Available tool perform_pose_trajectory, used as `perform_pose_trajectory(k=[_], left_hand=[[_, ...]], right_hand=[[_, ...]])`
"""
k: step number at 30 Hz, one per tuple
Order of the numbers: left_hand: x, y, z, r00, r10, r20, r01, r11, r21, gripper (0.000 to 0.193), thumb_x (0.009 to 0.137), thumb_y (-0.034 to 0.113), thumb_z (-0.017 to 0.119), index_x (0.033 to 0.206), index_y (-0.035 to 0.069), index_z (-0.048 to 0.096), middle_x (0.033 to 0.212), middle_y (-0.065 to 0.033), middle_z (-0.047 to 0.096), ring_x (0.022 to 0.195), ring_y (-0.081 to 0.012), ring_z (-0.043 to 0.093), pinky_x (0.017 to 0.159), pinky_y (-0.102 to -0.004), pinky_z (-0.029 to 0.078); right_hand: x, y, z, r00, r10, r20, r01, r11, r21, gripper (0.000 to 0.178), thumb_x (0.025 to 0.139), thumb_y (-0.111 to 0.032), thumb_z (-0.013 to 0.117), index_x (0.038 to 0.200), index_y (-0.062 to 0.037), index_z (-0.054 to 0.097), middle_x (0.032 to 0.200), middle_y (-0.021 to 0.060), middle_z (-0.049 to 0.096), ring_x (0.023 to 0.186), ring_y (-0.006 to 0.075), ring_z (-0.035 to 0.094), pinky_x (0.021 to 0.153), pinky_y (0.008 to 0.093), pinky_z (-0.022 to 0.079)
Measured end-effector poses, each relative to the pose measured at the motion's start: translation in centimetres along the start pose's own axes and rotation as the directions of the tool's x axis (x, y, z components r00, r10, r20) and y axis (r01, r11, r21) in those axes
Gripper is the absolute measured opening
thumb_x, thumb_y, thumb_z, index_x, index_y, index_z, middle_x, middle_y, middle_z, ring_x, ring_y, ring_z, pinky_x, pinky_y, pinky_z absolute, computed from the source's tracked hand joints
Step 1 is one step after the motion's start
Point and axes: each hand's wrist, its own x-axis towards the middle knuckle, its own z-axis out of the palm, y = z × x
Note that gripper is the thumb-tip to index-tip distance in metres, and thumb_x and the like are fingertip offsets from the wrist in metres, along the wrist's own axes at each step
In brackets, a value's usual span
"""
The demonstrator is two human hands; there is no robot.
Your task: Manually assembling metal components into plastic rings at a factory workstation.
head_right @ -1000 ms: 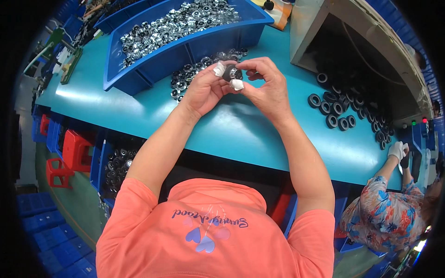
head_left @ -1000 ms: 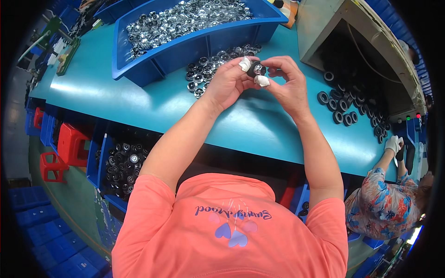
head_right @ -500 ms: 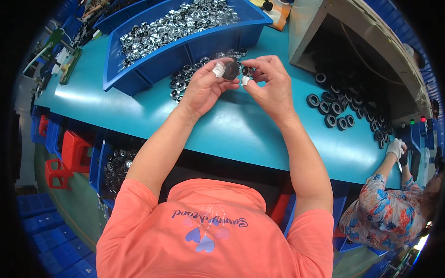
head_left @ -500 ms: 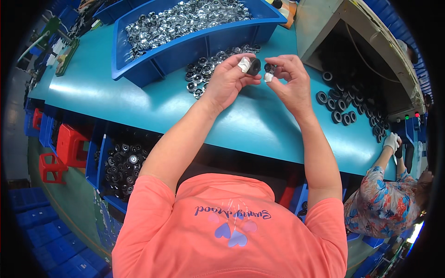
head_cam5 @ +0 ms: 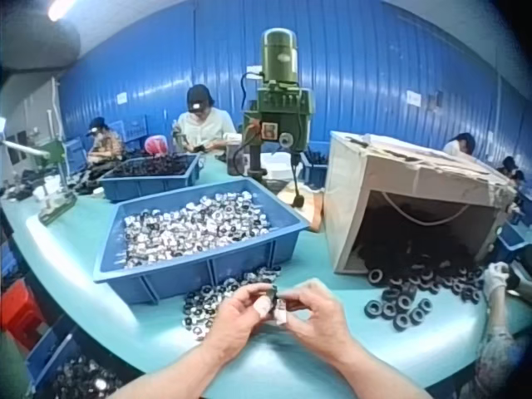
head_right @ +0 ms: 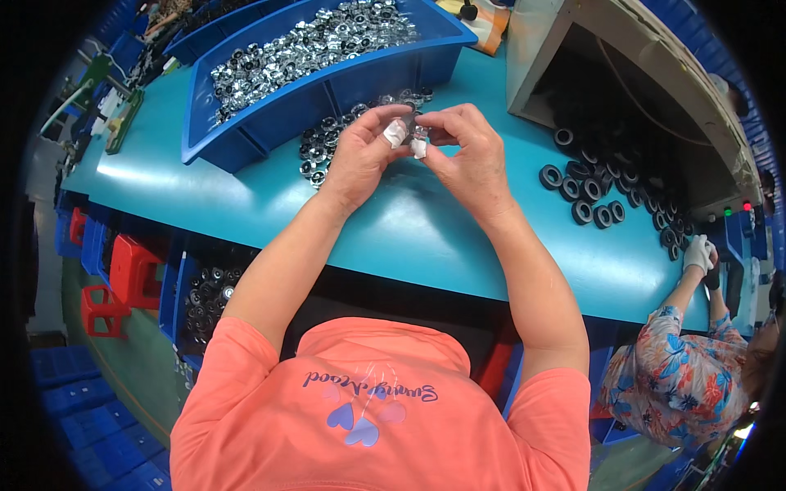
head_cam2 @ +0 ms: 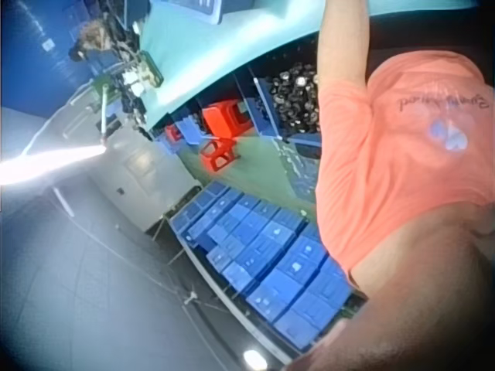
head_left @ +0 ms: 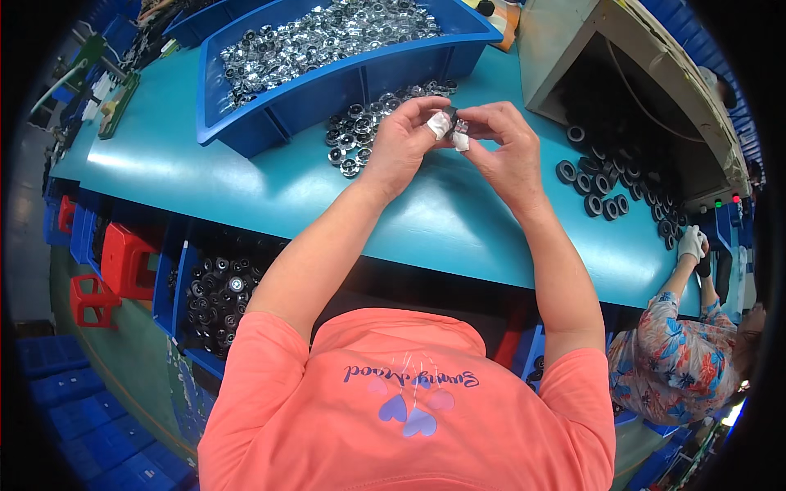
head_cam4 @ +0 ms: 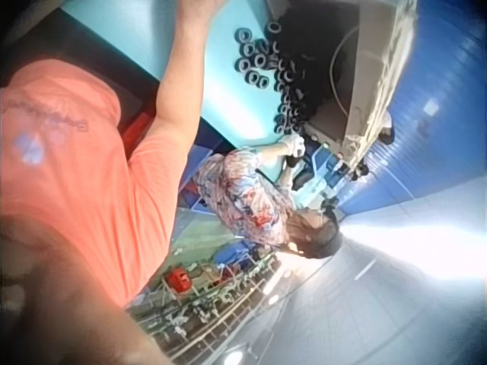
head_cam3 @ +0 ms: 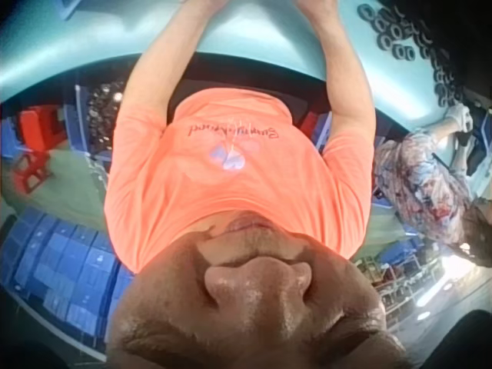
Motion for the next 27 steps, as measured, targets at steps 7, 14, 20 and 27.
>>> perform_pose_trajectory(k=[7, 14, 20, 27], left_hand=[[-0.2, 0.1, 0.1, 0.997, -0.057, 0.042, 0.056, 0.998, 0.033, 0.031, 0.103, 0.016, 0.056, 0.13, 0.003, 0.057, 0.121, -0.007, 0.062, 0.105, -0.0145, 0.062, 0.092, -0.0328, 0.055], [-0.3, -0.1, 0.3, 0.996, -0.075, 0.047, 0.075, 0.997, 0.008, 0.032, 0.103, 0.017, 0.056, 0.131, 0.003, 0.054, 0.121, -0.0071, 0.062, 0.106, -0.0145, 0.062, 0.092, -0.0325, 0.054], [-0.3, -0.4, 0.8, 0.999, -0.026, 0.029, 0.022, 0.993, 0.118, 0.032, 0.103, 0.015, 0.055, 0.132, 0.002, 0.052, 0.119, -0.0067, 0.063, 0.105, -0.0145, 0.063, 0.091, -0.0306, 0.054], [-0.2, -0.7, 0.0, 1.0, 0.007, -0.03, -0.003, 0.989, 0.148, 0.027, 0.104, 0.01, 0.049, 0.13, 0.004, 0.055, 0.111, -0.0067, 0.065, 0.096, -0.0128, 0.064, 0.076, -0.0277, 0.056]], right_hand=[[-0.1, 0.1, -0.1, 1.0, 0.002, -0.006, -0.003, 1.0, -0.009, 0.03, 0.072, 0.004, 0.077, 0.1, -0.0032, 0.068, 0.093, 0.0067, 0.065, 0.082, 0.0182, 0.07, 0.072, 0.0297, 0.058], [-0.2, 0.3, 0.1, 0.994, -0.108, -0.028, 0.103, 0.986, -0.127, 0.033, 0.071, 0.004, 0.078, 0.1, -0.0035, 0.066, 0.089, 0.0065, 0.064, 0.078, 0.0183, 0.069, 0.067, 0.03, 0.058], [-0.1, 0.1, 0.2, 0.999, -0.048, -0.007, 0.047, 0.994, -0.102, 0.042, 0.071, 0.004, 0.078, 0.109, -0.0049, 0.064, 0.093, 0.0076, 0.065, 0.076, 0.0184, 0.068, 0.07, 0.0296, 0.058], [0.0, 1.9, 0.1, 0.965, 0.243, 0.101, -0.259, 0.941, 0.217, 0.037, 0.085, -0.011, 0.074, 0.12, -0.0011, 0.065, 0.106, 0.0072, 0.068, 0.088, 0.0154, 0.069, 0.083, 0.0296, 0.055]])
